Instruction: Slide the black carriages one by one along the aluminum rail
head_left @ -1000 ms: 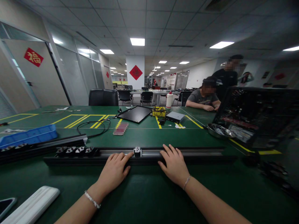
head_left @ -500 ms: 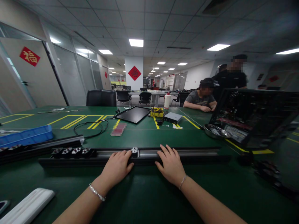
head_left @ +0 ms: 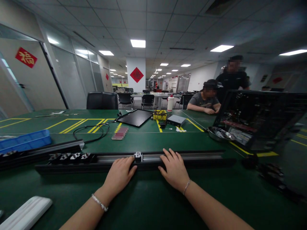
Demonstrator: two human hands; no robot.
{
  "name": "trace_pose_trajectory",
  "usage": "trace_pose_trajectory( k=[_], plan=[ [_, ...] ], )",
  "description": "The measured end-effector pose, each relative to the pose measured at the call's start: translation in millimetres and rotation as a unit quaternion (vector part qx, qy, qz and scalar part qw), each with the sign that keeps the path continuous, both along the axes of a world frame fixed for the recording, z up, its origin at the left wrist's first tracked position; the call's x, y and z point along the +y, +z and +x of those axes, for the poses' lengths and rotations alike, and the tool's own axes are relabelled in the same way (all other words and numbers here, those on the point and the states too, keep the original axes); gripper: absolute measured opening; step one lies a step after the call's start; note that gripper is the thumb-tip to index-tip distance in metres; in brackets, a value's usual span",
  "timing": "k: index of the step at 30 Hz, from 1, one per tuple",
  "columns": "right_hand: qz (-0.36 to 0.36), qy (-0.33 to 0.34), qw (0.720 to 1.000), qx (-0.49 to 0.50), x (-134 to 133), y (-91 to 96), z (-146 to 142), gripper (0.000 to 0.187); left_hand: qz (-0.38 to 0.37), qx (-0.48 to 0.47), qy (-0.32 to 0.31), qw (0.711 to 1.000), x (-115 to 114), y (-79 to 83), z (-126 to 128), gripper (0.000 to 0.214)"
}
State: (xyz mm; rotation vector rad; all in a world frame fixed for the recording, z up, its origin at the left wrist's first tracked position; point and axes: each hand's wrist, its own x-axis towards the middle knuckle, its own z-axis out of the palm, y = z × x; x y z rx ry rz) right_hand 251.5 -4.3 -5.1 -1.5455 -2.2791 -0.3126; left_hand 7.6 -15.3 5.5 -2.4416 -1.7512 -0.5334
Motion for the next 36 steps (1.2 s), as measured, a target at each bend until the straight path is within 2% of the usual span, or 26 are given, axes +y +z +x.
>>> trace_pose_trajectory(
  k=[36],
  plan=[
    [-0.005, 0.008, 1.0, 0.014, 0.9, -1.8, 0.8, 0.036, -0.035, -0.009, -0.005, 0.999, -0.3, 4.1, -2.2, 0.034]
  ],
)
